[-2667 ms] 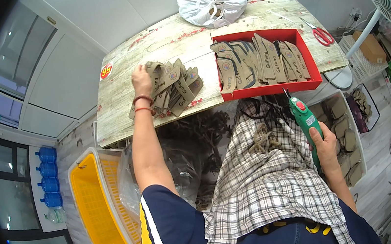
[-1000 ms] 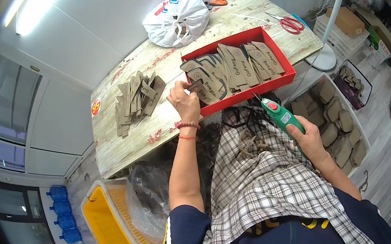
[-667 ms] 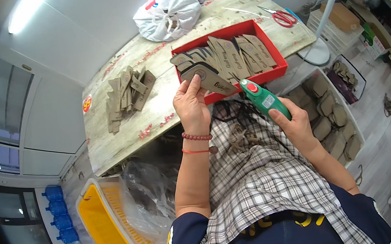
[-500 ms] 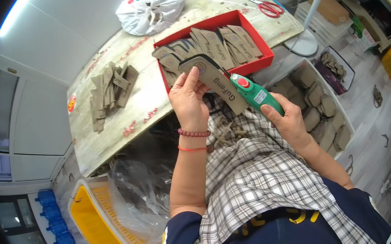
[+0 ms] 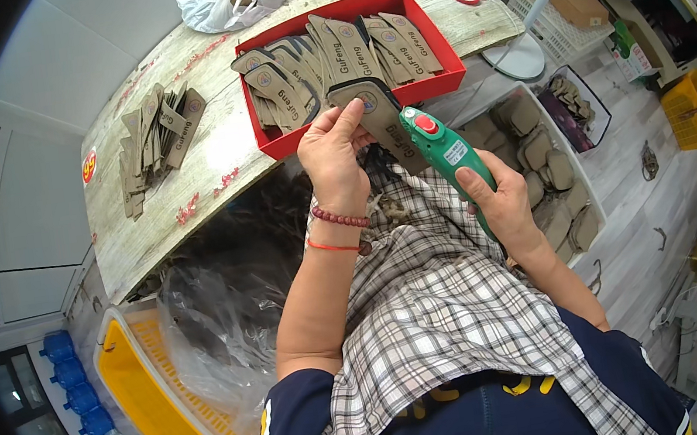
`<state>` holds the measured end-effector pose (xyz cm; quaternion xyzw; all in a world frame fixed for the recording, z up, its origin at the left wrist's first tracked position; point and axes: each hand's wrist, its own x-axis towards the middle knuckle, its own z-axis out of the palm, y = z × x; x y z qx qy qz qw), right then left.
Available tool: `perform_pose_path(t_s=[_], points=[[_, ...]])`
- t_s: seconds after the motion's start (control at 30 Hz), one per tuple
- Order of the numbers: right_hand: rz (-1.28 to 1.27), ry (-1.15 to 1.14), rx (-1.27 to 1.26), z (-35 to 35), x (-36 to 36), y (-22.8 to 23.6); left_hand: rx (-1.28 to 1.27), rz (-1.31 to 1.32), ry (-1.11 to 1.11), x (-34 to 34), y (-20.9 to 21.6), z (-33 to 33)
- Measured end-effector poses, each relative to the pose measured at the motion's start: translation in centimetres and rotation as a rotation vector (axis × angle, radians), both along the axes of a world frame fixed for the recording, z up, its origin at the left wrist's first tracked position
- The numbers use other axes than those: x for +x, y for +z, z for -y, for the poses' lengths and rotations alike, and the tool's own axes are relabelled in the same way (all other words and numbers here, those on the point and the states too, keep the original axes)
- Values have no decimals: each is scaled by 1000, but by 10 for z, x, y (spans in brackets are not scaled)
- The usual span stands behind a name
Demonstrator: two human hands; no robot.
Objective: The person uses a green rotary tool to smooth the edges of small cardboard tags labeled 'Gufeng'. They pick each tag from a red tray, run the tool along the edges, and place the finished tags on the table. The process is repeated for multiple tags.
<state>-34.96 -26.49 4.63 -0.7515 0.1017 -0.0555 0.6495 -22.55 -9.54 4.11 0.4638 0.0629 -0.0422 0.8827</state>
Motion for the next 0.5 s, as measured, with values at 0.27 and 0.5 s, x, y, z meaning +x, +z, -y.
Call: perform_pose_path(t_s=[0.27, 0.5], points=[[11, 5, -11, 0, 3, 3, 135, 14, -93, -7, -2, -5], [-13, 26, -19, 2, 3, 3, 271, 97, -71, -4, -3, -14]])
